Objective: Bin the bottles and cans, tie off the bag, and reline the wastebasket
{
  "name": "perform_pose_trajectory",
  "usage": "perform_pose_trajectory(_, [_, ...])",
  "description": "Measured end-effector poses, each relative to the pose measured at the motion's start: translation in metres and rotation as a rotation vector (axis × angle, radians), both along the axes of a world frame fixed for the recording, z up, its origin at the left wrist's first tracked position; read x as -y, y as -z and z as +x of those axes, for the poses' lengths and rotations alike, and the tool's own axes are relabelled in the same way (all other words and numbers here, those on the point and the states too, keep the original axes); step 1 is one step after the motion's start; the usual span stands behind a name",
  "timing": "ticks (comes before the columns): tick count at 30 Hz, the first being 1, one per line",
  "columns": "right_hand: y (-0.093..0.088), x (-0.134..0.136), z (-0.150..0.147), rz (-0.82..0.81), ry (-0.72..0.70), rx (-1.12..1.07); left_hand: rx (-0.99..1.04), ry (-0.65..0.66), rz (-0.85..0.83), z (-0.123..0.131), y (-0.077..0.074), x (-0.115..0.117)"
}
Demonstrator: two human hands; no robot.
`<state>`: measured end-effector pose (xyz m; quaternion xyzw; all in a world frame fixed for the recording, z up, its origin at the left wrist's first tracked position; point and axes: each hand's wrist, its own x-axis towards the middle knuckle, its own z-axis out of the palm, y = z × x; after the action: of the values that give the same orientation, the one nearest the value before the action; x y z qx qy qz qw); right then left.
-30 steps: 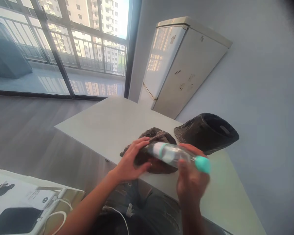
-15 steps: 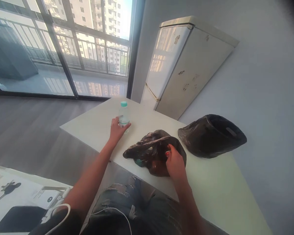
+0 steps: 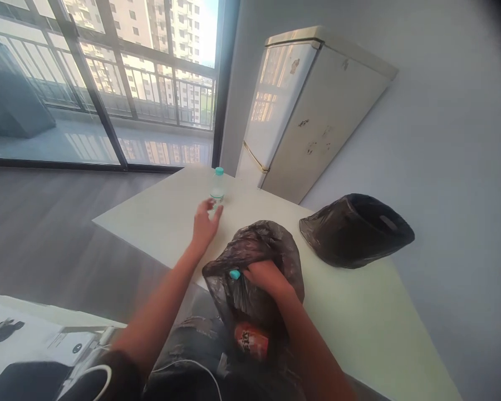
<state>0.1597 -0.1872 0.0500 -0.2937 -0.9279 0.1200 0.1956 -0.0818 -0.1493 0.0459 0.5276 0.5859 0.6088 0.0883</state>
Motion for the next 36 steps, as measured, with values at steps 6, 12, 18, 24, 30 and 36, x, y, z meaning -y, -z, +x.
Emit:
perform_pose_trajectory(6, [0.021, -0.002, 0.009, -0.046, 0.139, -0.123, -0.103, 0.136, -0.046, 0.077, 0.024, 0.172])
perform_pose_trajectory(12, [0.017, -0.008, 0.008, -0.113, 0.179, 0.075, -0.223, 0.345, -0.026, 0.09, 0.071, 0.194])
perform_pose_trajectory(18, [0.008, -0.001, 0.019, -0.059, 0.144, 0.118, -0.233, 0.291, -0.045, 0.084, 0.067, 0.175])
perform_pose_trajectory(24, [-0.019, 0.018, 0.034, -0.093, 0.147, 0.121, -0.223, 0.198, -0.037, 0.073, 0.061, 0.172])
perform_pose_trajectory(30, [-0.046, 0.05, 0.069, -0.131, 0.081, 0.071, -0.234, 0.433, -0.038, 0.07, 0.035, 0.172])
perform_pose_trajectory(36, [-0.079, 0.056, 0.059, -0.246, 0.193, -0.28, -0.271, 0.59, -0.088, 0.082, 0.021, 0.135])
